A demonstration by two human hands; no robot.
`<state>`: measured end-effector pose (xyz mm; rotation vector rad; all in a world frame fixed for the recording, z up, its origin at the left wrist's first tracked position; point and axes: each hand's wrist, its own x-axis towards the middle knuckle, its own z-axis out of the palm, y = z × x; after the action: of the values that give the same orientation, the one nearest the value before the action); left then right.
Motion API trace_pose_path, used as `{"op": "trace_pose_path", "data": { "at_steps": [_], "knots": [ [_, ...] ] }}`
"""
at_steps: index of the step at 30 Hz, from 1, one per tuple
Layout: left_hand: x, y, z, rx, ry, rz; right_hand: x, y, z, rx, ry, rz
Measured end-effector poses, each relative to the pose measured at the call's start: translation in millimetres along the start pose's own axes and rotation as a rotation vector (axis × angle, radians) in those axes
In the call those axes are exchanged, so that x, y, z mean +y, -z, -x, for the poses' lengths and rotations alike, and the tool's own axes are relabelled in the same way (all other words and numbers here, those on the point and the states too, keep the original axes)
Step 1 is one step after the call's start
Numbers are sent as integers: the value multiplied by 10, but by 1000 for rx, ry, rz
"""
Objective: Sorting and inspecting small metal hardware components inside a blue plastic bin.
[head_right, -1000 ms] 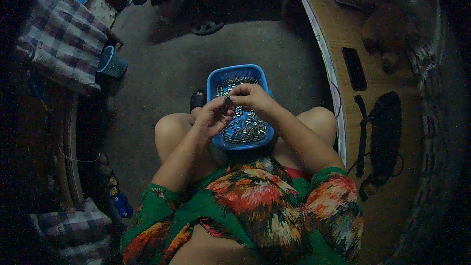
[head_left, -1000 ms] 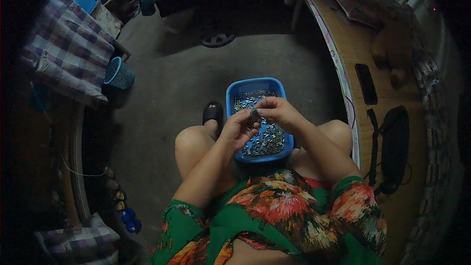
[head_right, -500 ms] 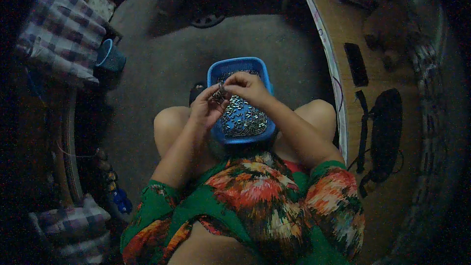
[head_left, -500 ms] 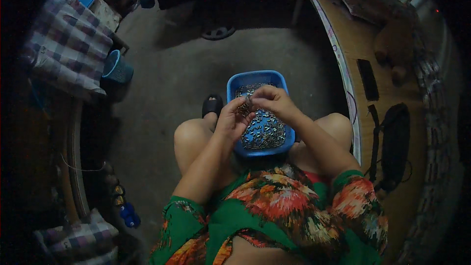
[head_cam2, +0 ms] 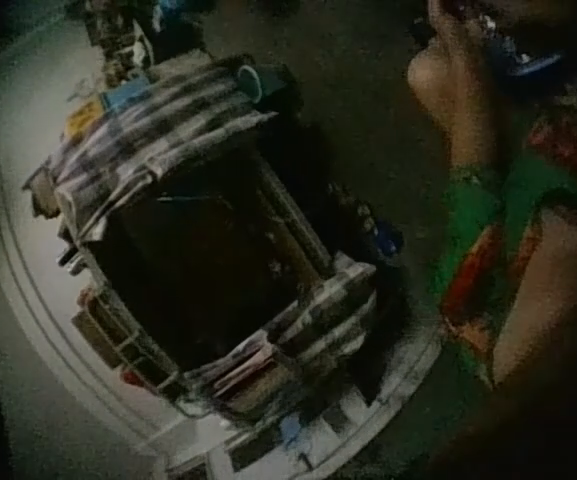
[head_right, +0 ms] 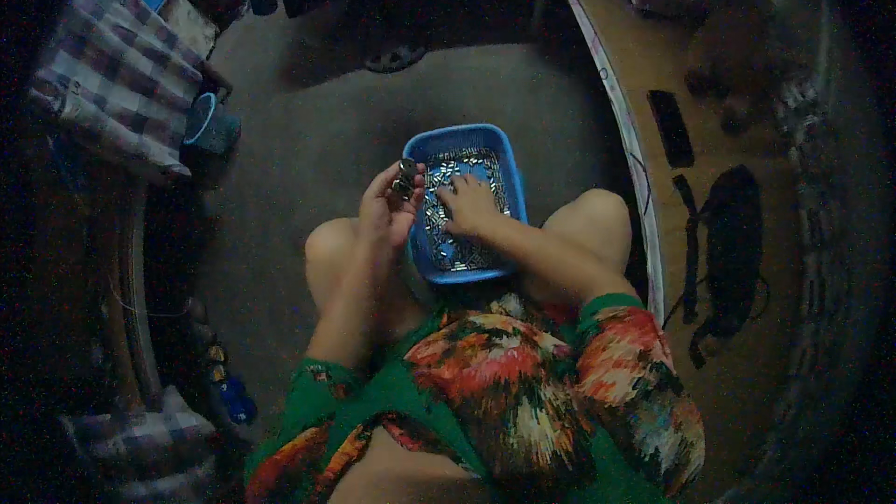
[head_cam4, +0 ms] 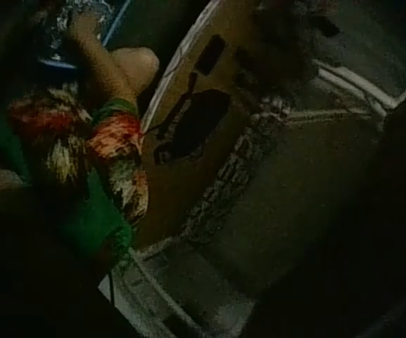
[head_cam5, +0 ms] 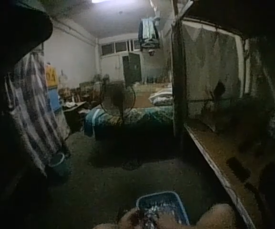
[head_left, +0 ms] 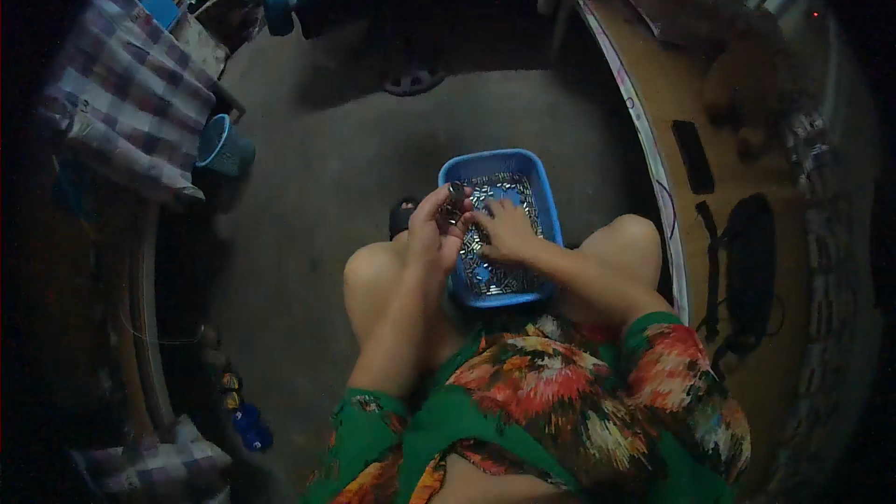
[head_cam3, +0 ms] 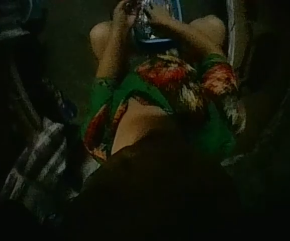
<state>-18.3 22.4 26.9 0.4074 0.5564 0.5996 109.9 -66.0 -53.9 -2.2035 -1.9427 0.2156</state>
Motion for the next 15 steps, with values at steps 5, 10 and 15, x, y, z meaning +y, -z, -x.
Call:
{"op": "trace_pose_path", "data": {
  "at_steps": [5, 10, 15],
  "knots": [
    [-32, -26, -15, 17, -5, 23, -85, -31, 36, -91, 77, 47],
    [-46, 32, -31, 19, 22, 53, -267, 129, 122, -203, 216, 57],
    [-157, 54, -103, -35, 53, 20, -199, -50, 224, -132, 257, 74]
  ]
}}
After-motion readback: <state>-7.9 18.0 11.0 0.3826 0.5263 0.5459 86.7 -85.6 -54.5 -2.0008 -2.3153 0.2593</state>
